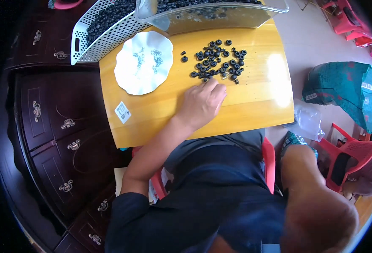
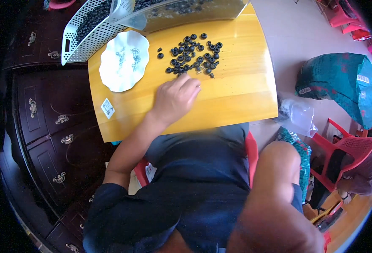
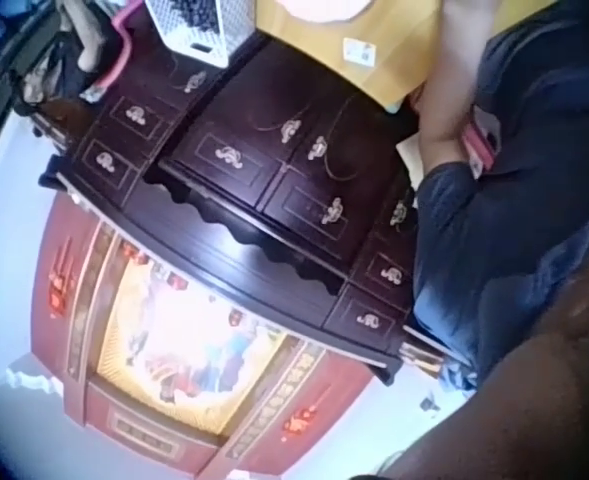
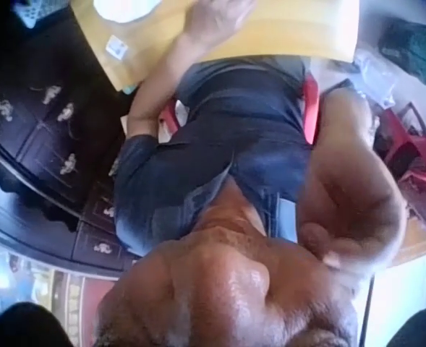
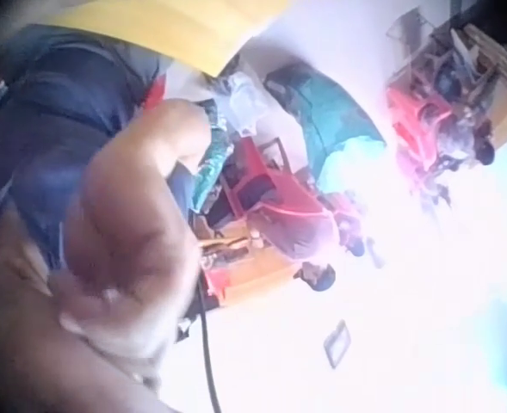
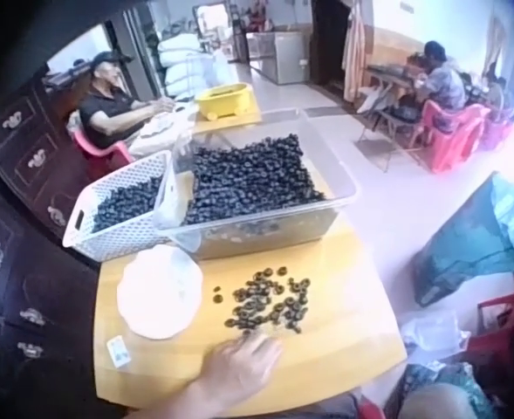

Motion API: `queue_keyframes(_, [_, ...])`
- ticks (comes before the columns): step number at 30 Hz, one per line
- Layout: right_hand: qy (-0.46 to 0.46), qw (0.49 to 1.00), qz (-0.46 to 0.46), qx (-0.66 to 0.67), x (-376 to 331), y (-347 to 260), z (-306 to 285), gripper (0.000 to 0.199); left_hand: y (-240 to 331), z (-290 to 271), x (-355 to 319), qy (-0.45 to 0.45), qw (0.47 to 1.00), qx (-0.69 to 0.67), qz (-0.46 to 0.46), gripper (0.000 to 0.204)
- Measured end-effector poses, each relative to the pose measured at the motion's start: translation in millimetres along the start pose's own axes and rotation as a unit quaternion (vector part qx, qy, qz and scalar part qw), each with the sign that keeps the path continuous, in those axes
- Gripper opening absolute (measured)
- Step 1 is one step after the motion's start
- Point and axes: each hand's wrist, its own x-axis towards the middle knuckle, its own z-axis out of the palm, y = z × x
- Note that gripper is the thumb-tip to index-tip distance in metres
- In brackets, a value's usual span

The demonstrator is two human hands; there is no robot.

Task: The person pours black rubber components from a plastic bag onto a table, then repeatedly inserts small metal pins into the components by hand and places the assembled pieces back onto the table.

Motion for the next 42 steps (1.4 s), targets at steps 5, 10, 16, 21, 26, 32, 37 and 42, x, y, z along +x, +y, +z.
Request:
queue_keyframes(5, [-0.04,0.997,0.061,0.011,-32,-2,-15,0.011,1,-6,-12,-0.033,0.999,-0.031,0.017,0.011])
queue_keyframes(10, [-0.146,0.964,0.202,-0.094,-67,11,-22,0.012,-2,-15,-28,-0.014,0.995,-0.087,-0.042,0.011])
queue_keyframes(16, [-0.344,0.784,0.452,-0.249,-146,54,-32,0.015,0,-29,-39,-0.02,0.978,-0.18,-0.101,0.013])
queue_keyframes(21, [-0.379,0.751,0.464,-0.278,-175,66,-20,0.013,2,-29,-40,-0.011,0.985,-0.163,-0.061,0.012])
queue_keyframes(26, [-0.392,0.735,0.463,-0.303,-187,74,-5,0.012,2,-29,-41,0.003,0.984,-0.168,-0.067,0.014])
queue_keyframes(32, [-0.39,0.719,0.466,-0.338,-190,81,2,0.014,5,-31,-45,0.02,0.981,-0.181,-0.072,0.014])
queue_keyframes(37, [-0.412,0.704,0.465,-0.344,-190,88,4,0.014,5,-31,-54,0.021,0.98,-0.182,-0.073,0.014])
queue_keyframes(42, [-0.443,0.69,0.462,-0.339,-190,90,9,0.014,8,-35,-58,0.026,0.976,-0.198,-0.09,0.012])
